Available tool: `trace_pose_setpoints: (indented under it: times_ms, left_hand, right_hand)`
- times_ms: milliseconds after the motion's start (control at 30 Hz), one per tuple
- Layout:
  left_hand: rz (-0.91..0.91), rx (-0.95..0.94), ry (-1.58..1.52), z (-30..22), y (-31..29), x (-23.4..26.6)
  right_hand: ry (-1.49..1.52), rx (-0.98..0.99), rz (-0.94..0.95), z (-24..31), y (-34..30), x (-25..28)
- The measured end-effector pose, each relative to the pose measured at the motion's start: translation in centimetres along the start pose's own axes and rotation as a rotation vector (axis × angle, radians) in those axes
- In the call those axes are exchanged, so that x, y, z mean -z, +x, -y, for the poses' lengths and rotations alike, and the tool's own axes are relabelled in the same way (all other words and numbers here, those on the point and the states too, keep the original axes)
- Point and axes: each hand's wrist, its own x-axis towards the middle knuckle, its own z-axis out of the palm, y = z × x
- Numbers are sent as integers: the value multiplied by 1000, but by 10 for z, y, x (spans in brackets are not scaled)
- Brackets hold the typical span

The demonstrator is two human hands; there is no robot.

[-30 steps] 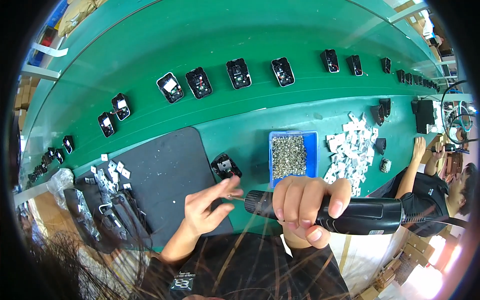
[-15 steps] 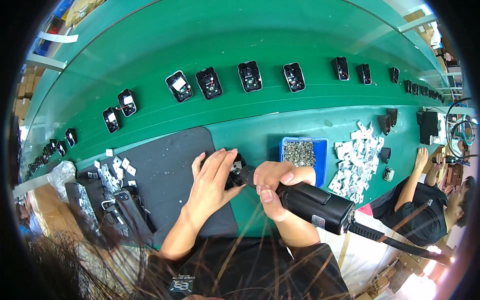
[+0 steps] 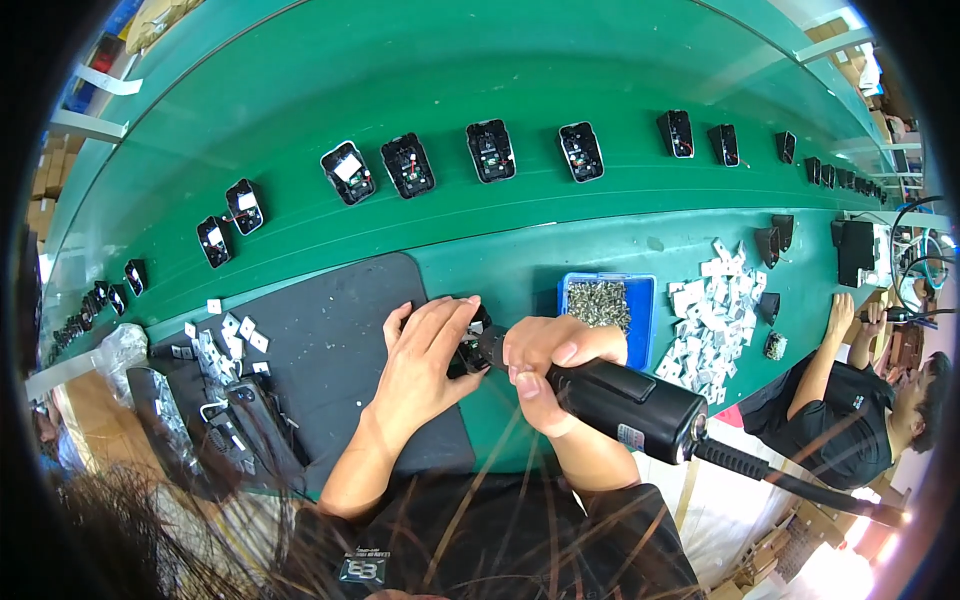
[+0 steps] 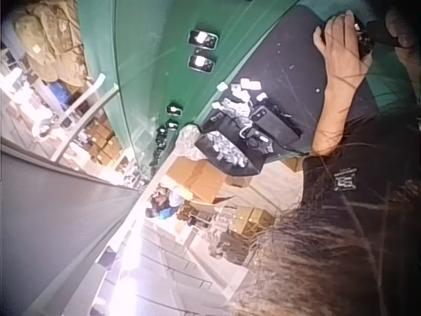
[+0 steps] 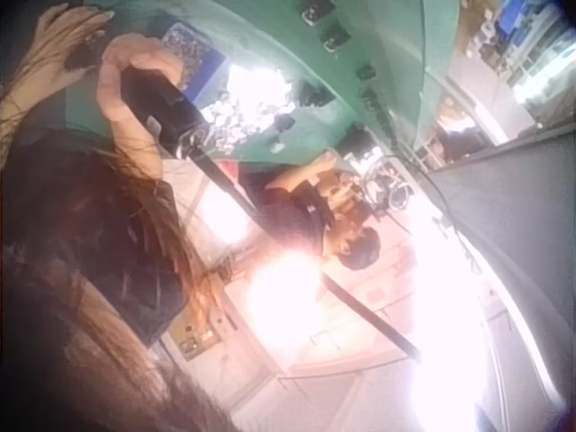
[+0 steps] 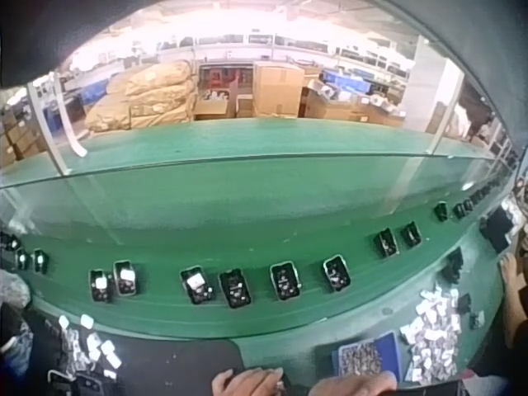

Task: The person assembles small electronic components and plastic casings using an electric screwdriver to fasten screws at a factory workbench.

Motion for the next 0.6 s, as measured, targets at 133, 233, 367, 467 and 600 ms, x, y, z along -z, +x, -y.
trace_pose_setpoints:
  times_ms: [133,233,367,467,600]
  left_hand:
    - [20,-4,-26,-2,4,1]
    - [25,0,-53,-1,4,1]
    - [21,2,-62,-2,4,1]
    - [15,-4,-70,-2,6,0]
    - [48,4,-66,-1,7,0]
  right_hand:
    - [-21,16,66,1,4,3]
    - [-26,-26,113,3,8,3]
    - [-36,-11,135,-1,7,5]
    - [17,-10,109,-4,11,9]
    - [48,65,241,-10,21,13]
